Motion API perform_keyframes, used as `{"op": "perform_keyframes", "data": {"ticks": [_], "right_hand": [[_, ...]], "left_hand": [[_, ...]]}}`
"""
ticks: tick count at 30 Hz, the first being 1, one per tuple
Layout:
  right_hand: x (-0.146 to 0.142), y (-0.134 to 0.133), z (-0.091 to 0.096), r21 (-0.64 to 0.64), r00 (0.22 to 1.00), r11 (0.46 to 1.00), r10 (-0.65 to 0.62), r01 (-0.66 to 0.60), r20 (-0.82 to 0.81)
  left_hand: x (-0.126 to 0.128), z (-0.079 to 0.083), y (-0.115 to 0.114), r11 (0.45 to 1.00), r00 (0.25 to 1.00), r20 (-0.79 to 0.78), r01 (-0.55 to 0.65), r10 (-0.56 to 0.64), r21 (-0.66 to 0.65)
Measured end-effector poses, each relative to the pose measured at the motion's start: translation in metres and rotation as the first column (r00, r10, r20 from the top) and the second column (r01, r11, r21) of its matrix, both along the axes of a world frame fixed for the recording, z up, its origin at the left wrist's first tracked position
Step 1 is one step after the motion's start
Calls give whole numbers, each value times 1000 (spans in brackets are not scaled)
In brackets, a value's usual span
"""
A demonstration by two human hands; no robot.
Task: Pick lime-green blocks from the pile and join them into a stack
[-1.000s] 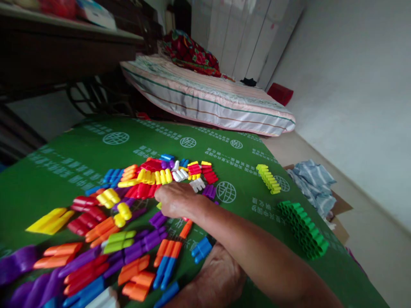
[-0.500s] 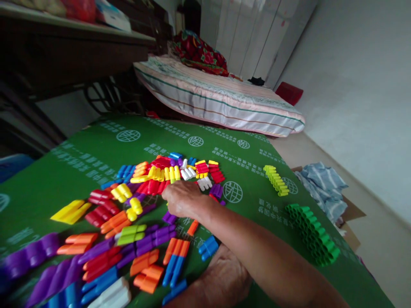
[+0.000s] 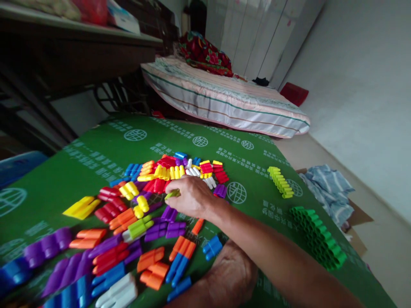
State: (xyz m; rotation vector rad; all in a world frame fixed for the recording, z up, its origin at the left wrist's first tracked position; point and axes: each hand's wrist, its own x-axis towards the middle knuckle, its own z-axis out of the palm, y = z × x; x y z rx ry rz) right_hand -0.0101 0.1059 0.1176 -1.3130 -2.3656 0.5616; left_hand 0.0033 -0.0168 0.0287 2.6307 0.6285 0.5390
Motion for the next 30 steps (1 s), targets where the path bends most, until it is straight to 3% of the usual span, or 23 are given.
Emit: {"op": "perform_keyframes", "data": {"ticks": [3,6,10,16,20,22,25,28,30], "right_hand": [[18,-7,5,-29,993,999,-16,13,-113],[42,-21,9,1,982,994,-105,107,-157],[67,-44,8,-90,968,989,-132,115,-211],[65,-58,-1,47,967,989,-129,143,-220],[60,-66,1,37,954,985,-155,170,-258],[64,-75,4,30,936,980,-177,195,-303],[80,-90,7,60,924,968,-214,245,-318],[105,-103,6,112,887,926,-304,361,-346],[122,-110,4,153,850,879,-371,451,-373]], "left_hand": [[-3,7,6,999,999,-4,42,-42,-10],[-6,11,8,995,1000,13,21,-20,-100],[-5,12,8,993,1000,-1,-11,11,-116],[0,9,3,999,983,-180,-16,24,45],[-1,14,1,1000,959,-282,16,-17,-6],[-2,17,1,1000,973,-232,11,-18,-29],[-3,18,4,985,998,38,-39,46,-169],[-5,18,6,882,931,317,-11,181,-471],[-7,18,7,810,891,364,-7,271,-587]]}}
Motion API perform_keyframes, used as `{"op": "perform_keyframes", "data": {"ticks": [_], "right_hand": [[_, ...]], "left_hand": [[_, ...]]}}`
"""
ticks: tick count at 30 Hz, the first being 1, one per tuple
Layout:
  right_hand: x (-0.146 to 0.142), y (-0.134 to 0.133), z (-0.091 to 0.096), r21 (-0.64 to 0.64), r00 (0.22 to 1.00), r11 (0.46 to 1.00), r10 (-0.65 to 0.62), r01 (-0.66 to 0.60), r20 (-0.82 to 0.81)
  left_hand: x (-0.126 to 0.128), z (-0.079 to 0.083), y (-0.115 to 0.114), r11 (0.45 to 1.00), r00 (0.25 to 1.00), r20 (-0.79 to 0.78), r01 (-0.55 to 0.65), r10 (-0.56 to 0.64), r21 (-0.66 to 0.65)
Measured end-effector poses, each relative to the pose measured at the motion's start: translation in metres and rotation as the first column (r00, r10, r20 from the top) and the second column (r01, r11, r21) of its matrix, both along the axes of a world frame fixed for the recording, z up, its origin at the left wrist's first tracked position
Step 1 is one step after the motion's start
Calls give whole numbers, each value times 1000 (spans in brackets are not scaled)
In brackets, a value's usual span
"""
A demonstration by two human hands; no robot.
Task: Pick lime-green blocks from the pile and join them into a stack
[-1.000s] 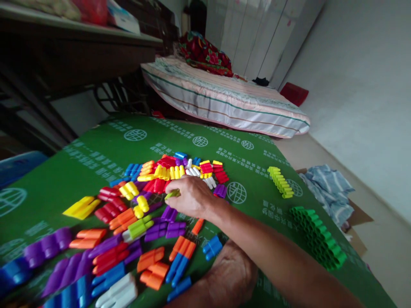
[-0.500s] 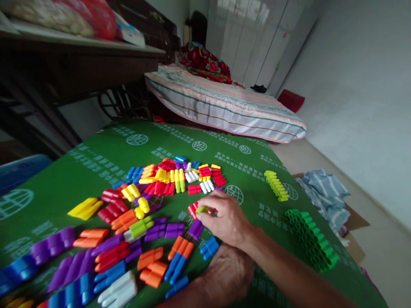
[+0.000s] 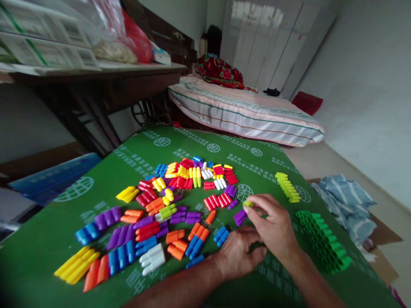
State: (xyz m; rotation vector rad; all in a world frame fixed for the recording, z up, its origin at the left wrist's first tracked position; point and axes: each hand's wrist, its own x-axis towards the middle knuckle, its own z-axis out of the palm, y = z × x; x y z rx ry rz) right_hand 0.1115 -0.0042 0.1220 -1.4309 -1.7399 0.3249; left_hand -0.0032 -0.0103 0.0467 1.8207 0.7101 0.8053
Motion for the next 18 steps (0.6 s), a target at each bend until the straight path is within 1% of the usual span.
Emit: {"op": "perform_keyframes", "data": {"ticks": [4,7,9,11,14,16,18], "right_hand": [[25,-12,-6,52,991,990,-134,134,-2],[32,-20,-10,56,983,981,-183,183,-17],[35,-24,-14,37,976,976,-213,214,-33],[36,-27,-19,0,969,970,-243,243,-49],[40,-30,-29,-65,964,965,-259,255,-62],[42,-31,-37,-107,963,962,-261,253,-70],[43,-31,-43,-145,960,955,-271,258,-73]], "left_hand": [[-1,3,1,986,995,37,-87,93,-146],[0,7,1,961,986,80,-124,148,-247],[0,10,1,947,979,95,-147,180,-284],[-1,11,1,941,972,94,-179,213,-287],[-2,12,2,943,965,79,-224,250,-246],[-3,12,2,950,968,73,-219,240,-222],[-4,11,0,959,976,71,-187,206,-212]]}}
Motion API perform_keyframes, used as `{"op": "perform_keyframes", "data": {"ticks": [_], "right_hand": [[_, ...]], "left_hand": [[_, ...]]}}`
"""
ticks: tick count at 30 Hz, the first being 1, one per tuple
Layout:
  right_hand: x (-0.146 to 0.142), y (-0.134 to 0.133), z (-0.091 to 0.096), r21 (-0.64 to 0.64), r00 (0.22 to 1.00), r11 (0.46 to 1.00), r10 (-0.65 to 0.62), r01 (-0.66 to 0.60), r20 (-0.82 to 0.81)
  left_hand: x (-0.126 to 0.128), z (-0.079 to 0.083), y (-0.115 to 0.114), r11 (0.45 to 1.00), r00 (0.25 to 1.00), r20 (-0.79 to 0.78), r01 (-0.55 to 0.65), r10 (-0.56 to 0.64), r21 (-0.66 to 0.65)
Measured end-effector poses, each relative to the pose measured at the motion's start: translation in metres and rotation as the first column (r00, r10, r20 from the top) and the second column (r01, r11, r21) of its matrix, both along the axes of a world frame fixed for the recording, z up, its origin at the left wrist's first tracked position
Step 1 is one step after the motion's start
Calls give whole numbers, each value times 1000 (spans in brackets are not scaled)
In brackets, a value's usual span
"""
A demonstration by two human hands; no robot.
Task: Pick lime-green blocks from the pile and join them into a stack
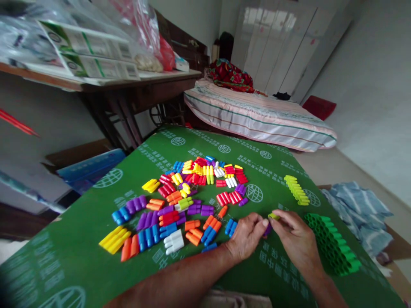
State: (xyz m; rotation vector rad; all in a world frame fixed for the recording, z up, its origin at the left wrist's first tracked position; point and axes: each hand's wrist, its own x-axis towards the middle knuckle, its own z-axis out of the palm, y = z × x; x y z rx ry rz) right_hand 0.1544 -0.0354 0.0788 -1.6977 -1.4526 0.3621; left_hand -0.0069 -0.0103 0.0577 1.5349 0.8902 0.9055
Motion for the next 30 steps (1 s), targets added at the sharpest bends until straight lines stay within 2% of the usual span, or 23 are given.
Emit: {"op": "perform_keyframes", "data": {"ticks": [4,11,14,16,18,20,23,26,30], "right_hand": [[-2,3,-3,-41,1000,999,-12,12,15],[-3,34,8,-11,993,994,-111,111,-47],[-5,47,10,-30,999,999,-31,30,-40],[-10,52,10,-51,999,999,18,-17,33],[-14,56,8,-92,990,996,24,-11,141],[-17,60,5,-157,965,987,20,22,262],[-22,64,1,-271,919,958,18,97,393],[-27,61,2,-365,878,921,57,139,476],[-31,53,4,-439,829,895,185,80,528]], "left_hand": [[0,-1,-3,1000,1000,-1,27,-27,-11],[5,-7,1,986,994,96,-45,61,-159],[7,-7,4,964,972,196,-74,127,-256],[7,-5,6,947,951,250,-103,184,-306],[5,-2,11,932,927,289,-136,239,-337],[2,-1,17,920,909,314,-152,273,-361],[0,-1,26,866,857,359,-179,370,-467],[0,-3,30,825,819,388,-172,423,-539],[1,-10,33,801,797,392,-180,459,-570]]}}
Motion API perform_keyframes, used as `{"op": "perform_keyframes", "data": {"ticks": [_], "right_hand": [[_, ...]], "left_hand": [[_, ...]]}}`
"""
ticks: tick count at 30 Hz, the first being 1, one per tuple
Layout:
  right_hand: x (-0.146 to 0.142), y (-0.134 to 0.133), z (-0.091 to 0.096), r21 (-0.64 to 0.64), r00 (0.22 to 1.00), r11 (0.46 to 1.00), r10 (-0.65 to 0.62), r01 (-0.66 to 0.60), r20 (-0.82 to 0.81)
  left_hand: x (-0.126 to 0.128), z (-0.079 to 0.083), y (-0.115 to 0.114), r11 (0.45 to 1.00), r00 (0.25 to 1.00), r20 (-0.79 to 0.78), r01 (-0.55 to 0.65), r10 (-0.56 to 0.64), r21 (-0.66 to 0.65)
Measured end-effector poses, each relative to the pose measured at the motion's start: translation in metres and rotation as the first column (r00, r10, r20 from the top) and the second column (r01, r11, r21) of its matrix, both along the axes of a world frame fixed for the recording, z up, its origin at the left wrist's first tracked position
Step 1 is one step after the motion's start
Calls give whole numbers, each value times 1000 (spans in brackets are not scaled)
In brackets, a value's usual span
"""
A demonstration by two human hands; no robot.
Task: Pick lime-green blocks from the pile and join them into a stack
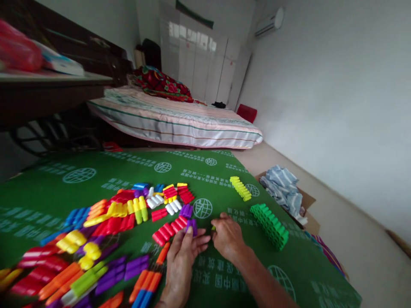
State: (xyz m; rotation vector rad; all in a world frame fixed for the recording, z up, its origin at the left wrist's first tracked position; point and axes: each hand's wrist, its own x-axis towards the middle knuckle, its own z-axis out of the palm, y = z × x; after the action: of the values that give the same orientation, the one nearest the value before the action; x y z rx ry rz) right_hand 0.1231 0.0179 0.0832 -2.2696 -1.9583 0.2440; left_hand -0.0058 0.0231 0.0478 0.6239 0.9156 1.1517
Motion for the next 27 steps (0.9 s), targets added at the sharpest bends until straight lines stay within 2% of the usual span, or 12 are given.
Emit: {"op": "perform_keyframes", "data": {"ticks": [3,5,8,10,12,14,17,20,24,27], "right_hand": [[5,-4,-2,-5,996,997,81,-81,-27],[17,-1,-5,42,988,996,89,-85,-123],[50,17,-2,157,930,987,15,46,-368],[80,38,5,201,899,966,-62,163,-433],[111,62,14,208,938,947,-176,243,-298],[138,86,22,200,943,934,-252,296,-220],[162,112,26,166,940,929,-310,332,-145],[170,125,20,126,944,937,-317,327,-90],[171,129,14,86,947,943,-321,322,-24],[170,131,13,70,947,945,-320,318,13]], "left_hand": [[3,-4,3,1000,999,39,-22,22,-21],[6,-5,3,999,997,56,-42,44,-28],[9,-7,0,998,998,7,-68,68,12],[9,-9,-3,997,997,-53,-45,48,58],[8,-13,-5,994,993,-115,33,-20,105],[8,-18,-7,977,978,-186,126,-94,170],[11,-25,-11,934,939,-326,212,-113,287],[13,-27,-15,906,896,-442,229,-54,355],[10,-22,-16,882,852,-506,336,-136,329],[8,-19,-16,885,855,-498,337,-145,321]]}}
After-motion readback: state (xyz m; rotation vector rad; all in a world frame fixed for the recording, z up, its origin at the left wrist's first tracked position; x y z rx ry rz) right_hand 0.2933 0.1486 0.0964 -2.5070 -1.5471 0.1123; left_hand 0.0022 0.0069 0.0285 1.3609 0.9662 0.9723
